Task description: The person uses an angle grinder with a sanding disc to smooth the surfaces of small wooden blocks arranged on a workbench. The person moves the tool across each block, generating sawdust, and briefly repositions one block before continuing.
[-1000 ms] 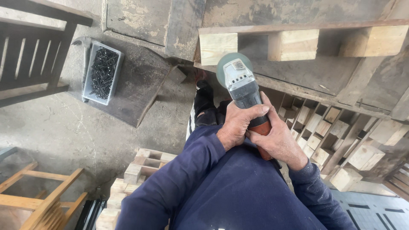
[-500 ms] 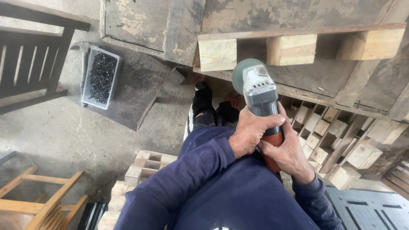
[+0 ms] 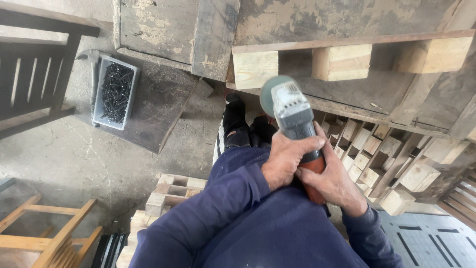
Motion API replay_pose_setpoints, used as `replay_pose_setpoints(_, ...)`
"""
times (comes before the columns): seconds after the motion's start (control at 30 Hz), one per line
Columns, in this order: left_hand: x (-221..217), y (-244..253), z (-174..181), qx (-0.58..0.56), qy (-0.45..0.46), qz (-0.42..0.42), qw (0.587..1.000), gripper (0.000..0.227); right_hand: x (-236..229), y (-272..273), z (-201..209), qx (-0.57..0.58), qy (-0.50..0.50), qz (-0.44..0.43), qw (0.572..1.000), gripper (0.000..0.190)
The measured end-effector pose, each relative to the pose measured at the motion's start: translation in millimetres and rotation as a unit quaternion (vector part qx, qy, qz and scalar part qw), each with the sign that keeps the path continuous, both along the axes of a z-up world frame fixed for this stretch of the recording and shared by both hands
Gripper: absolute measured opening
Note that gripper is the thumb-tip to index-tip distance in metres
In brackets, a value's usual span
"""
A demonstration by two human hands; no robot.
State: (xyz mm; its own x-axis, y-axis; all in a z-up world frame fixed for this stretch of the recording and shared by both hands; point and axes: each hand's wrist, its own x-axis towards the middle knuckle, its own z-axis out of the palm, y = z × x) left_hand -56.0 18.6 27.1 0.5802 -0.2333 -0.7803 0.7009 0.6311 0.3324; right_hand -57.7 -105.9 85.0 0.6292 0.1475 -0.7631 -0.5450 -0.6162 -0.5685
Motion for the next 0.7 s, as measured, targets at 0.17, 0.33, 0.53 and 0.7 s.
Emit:
replay_pose_setpoints(0.17,-6,0,-8,-0.027,0.005,0.001,1.0,0.043,-2,-3,-7,-0.017,0.038,-0.016,0.999,0.116)
replay_pose_setpoints(0.33,0,-1,-4,-0.006,0.012,-0.003,1.0,0.044,3,4,3,0.02,0.003,-0.013,1.0,0.113)
replay_pose_setpoints(0.53,21,7,-17,-0.023,-0.005,0.01,1.0,0.044,24,12,-3,0.017,-0.017,-0.002,1.0,0.112)
replay_pose_setpoints(0.7,20,11,-24,-0.016,-0.026,0.022,0.999,0.045,26,13,-5,-0.014,0.008,0.008,1.0,0.115)
